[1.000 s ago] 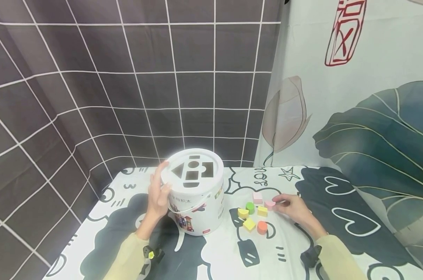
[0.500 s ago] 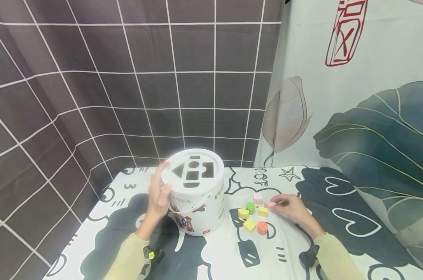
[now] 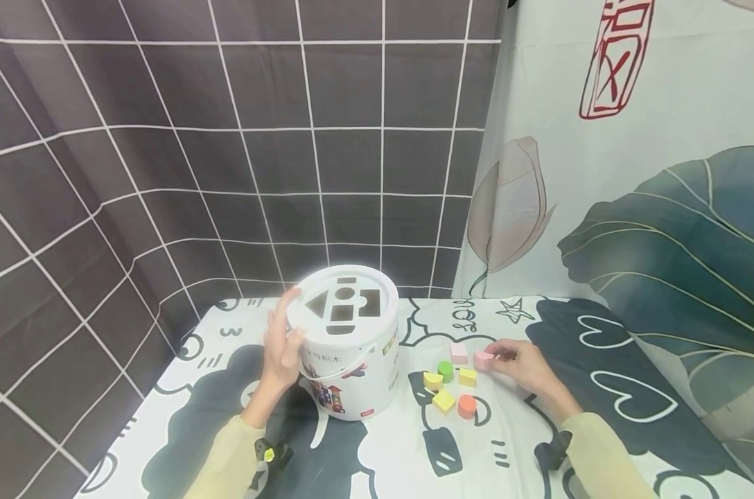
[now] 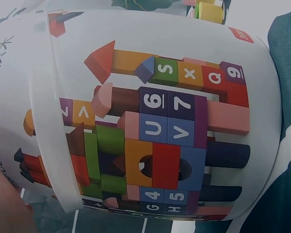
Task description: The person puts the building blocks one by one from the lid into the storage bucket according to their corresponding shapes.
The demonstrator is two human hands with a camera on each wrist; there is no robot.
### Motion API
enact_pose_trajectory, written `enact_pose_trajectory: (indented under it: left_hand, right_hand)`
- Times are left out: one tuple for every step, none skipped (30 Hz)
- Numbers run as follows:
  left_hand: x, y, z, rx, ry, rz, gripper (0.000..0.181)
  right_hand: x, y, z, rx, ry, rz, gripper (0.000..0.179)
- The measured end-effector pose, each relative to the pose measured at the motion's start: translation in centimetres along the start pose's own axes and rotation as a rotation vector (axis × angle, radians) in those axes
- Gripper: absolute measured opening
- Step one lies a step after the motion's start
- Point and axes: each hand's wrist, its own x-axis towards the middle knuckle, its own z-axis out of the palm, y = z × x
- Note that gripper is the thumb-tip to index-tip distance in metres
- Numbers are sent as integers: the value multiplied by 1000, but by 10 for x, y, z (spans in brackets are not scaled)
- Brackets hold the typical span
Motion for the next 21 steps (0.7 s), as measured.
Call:
enact_pose_trajectory:
  left_hand:
    - [0,0,0,0,0,0,65]
    - [0,0,0,0,-1,-1,65]
    - [1,0,-1,0,-2,-2,65]
    - [0,1,-1,0,-2,-3,65]
    - [0,1,-1,0,-4,-4,65]
    - [0,1,-1,-1,-4,-4,65]
    - [0,1,-1,-1,-4,-5,65]
    - [0,1,-1,-2,-5,-5,65]
    - [-1,1,-1,-3,-5,-5,65]
    - [-1,0,-1,-3,-4,-5,65]
    - [-1,0,-1,-3,-4,-4,65]
    - [-1,0,-1,-3,-3,-3,65]
    - [-1,0,-1,-3,-2,-3,65]
    - [-1,0,-1,-2,-1,-1,65]
    - [-1,0,-1,-2,0,0,65]
    - [-1,-1,-1,-3,1,2,65]
    - [-1,-1,-1,-2,0,3,65]
    - [0,-1,-1,-3,1,4,65]
    - [0,-1,-1,-4,0,5,65]
    - [0,-1,-1,-5,0,6,65]
    - [0,-1,-1,-4,0,7,65]
  right_hand:
    - [1,-1,-1,-1,0,-4,21]
    - [2,-2,-2,1,1,-10,21]
    - [2,-2,-2,2,4,-13,21]
    - [3,-3,-3,3,4,-14,21]
    - [3,-4,-4,4,5,-17,21]
    - [4,-5,-4,5,5,-18,21]
    - [4,-6,-5,6,3,-18,21]
    - [4,-7,-5,7,2,-19,20]
    - [5,-9,-6,6,2,-19,20]
    - [6,-10,-7,3,4,-22,20]
    - [6,-12,-8,0,8,-31,20]
    - [7,-13,-9,-4,11,-42,20]
    - [7,-15,-10,-5,17,-53,20]
    - [8,-17,-11,-10,21,-64,20]
    - [9,-20,-12,-15,24,-69,20]
    - [9,-22,-13,-17,24,-74,21]
    - [10,-24,-14,-16,22,-76,21]
    - [10,-27,-15,-14,17,-76,21]
    - [10,-30,-17,-11,15,-73,21]
    - [11,-32,-18,-9,8,-70,21]
    - [11,-34,-19,-2,7,-70,21]
